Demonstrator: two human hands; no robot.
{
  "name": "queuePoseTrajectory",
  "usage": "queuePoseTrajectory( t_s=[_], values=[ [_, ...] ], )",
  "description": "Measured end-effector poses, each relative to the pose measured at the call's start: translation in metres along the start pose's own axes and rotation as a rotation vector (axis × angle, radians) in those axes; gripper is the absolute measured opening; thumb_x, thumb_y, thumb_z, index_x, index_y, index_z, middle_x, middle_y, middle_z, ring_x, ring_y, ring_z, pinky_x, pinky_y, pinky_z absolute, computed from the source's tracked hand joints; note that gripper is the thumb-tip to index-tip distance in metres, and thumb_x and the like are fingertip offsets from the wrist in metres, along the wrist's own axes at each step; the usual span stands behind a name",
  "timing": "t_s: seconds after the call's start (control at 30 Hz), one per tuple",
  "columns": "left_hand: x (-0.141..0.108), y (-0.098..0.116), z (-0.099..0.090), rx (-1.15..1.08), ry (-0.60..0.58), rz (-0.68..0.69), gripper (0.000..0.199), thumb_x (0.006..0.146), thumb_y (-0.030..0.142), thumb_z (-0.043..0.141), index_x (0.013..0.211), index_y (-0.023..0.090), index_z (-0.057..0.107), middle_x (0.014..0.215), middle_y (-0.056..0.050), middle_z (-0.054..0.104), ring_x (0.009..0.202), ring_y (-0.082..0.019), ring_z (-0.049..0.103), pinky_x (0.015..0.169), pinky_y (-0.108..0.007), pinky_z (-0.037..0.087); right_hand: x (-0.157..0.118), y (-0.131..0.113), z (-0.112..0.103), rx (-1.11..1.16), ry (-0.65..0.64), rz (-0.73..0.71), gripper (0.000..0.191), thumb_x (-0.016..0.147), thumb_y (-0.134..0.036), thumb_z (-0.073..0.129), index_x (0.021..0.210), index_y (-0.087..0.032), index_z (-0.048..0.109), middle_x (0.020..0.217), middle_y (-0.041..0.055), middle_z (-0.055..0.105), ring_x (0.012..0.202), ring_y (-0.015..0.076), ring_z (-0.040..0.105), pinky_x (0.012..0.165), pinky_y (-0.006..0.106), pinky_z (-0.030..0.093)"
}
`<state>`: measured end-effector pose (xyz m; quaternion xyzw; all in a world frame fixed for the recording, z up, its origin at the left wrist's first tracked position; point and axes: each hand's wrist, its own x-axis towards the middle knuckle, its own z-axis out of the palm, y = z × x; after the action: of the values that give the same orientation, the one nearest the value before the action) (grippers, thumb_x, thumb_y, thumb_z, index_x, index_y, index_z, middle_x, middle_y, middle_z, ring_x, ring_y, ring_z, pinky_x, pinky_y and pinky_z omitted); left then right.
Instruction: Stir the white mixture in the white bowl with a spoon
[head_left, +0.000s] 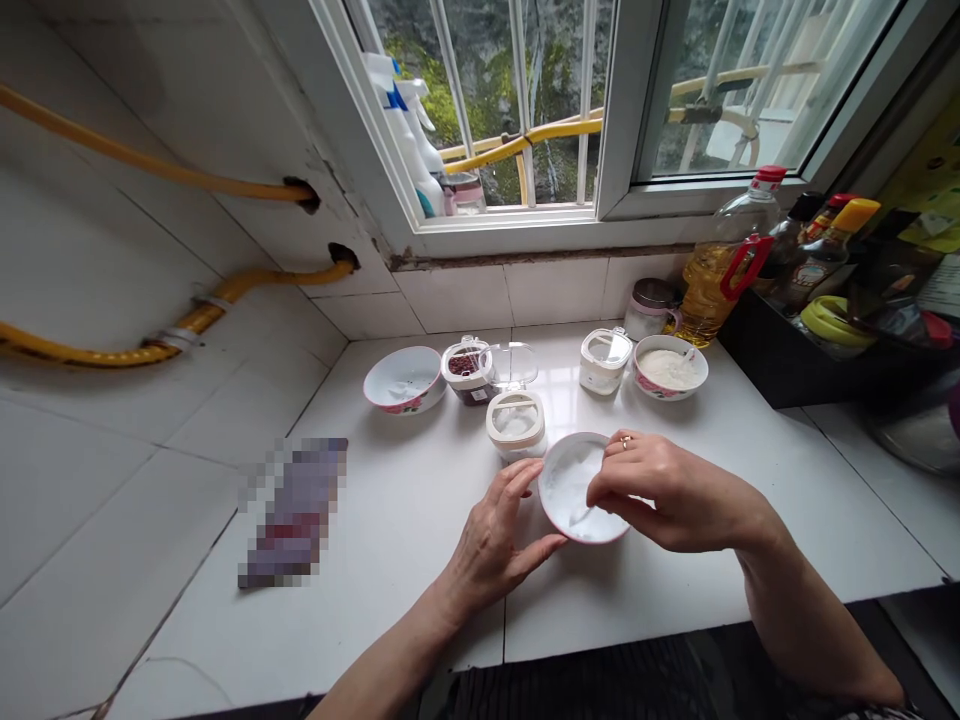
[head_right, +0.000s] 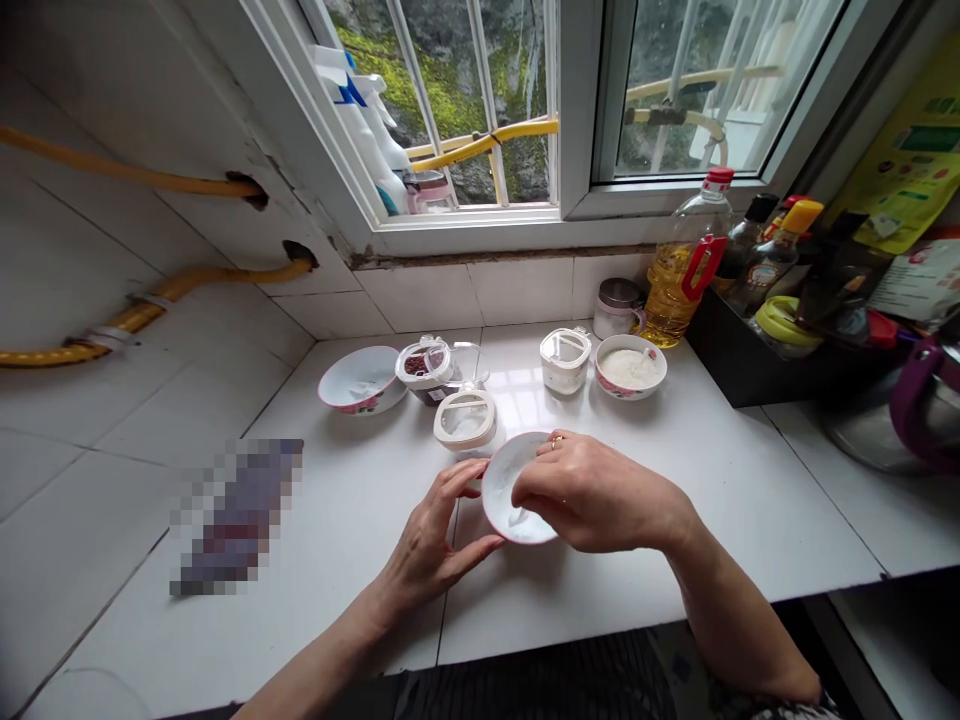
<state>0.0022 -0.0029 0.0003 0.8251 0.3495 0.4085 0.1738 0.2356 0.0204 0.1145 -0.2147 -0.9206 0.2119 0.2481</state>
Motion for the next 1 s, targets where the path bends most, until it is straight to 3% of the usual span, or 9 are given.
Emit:
queuePoseTrajectory(
  t_s=[0.13,0.4,0.57,0.8,1.0],
  values=[
    [0.001,0.001,-0.001,-0.006,-0.005,0.003,0.053,0.088,0.036,0.068,0.133,0.020,0.043,0.130,-0.018,0.055,0.118,-0.029,0.058,0.082,-0.039,0.060,0.001,0.006,0.007,0.030,-0.083,0.032,0.019,0.093,-0.012,0.051,0.084,-0.017,0.067,0.074,0.0049,0.068,0.073,0.0164,0.059,0.069,0.029,0.047],
    [0.000,0.001,-0.001,0.033,-0.005,0.003,0.037,0.087,0.033,0.067,0.114,0.021,0.045,0.129,-0.018,0.055,0.118,-0.030,0.059,0.090,-0.044,0.055,0.005,0.025,0.014,-0.075,0.168,0.202,0.017,0.089,-0.006,0.052,0.087,-0.016,0.065,0.075,0.0038,0.069,0.068,0.0143,0.058,0.066,0.027,0.045],
    [-0.001,0.001,-0.001,0.052,-0.008,-0.001,0.033,0.087,0.031,0.067,0.111,0.021,0.047,0.130,-0.017,0.055,0.119,-0.029,0.058,0.090,-0.043,0.055,0.009,0.028,0.022,-0.158,0.062,0.247,0.018,0.086,-0.004,0.052,0.083,-0.016,0.066,0.070,0.0032,0.067,0.065,0.0144,0.057,0.067,0.028,0.043],
    [0.000,0.001,-0.001,0.051,0.011,0.013,0.031,0.087,0.031,0.068,0.109,0.020,0.049,0.129,-0.017,0.056,0.117,-0.029,0.059,0.089,-0.042,0.056,0.011,0.028,0.025,-0.065,0.045,0.313,0.019,0.082,-0.004,0.054,0.082,-0.016,0.068,0.071,0.0031,0.067,0.068,0.0145,0.056,0.065,0.025,0.042],
    [0.000,0.001,-0.001,0.060,0.019,0.007,0.031,0.087,0.033,0.068,0.108,0.021,0.049,0.128,-0.017,0.057,0.116,-0.029,0.061,0.088,-0.042,0.056,0.013,0.031,0.026,0.239,0.052,0.426,0.019,0.081,-0.006,0.051,0.076,-0.016,0.066,0.061,0.0001,0.066,0.061,0.0121,0.056,0.062,0.023,0.042]
  ],
)
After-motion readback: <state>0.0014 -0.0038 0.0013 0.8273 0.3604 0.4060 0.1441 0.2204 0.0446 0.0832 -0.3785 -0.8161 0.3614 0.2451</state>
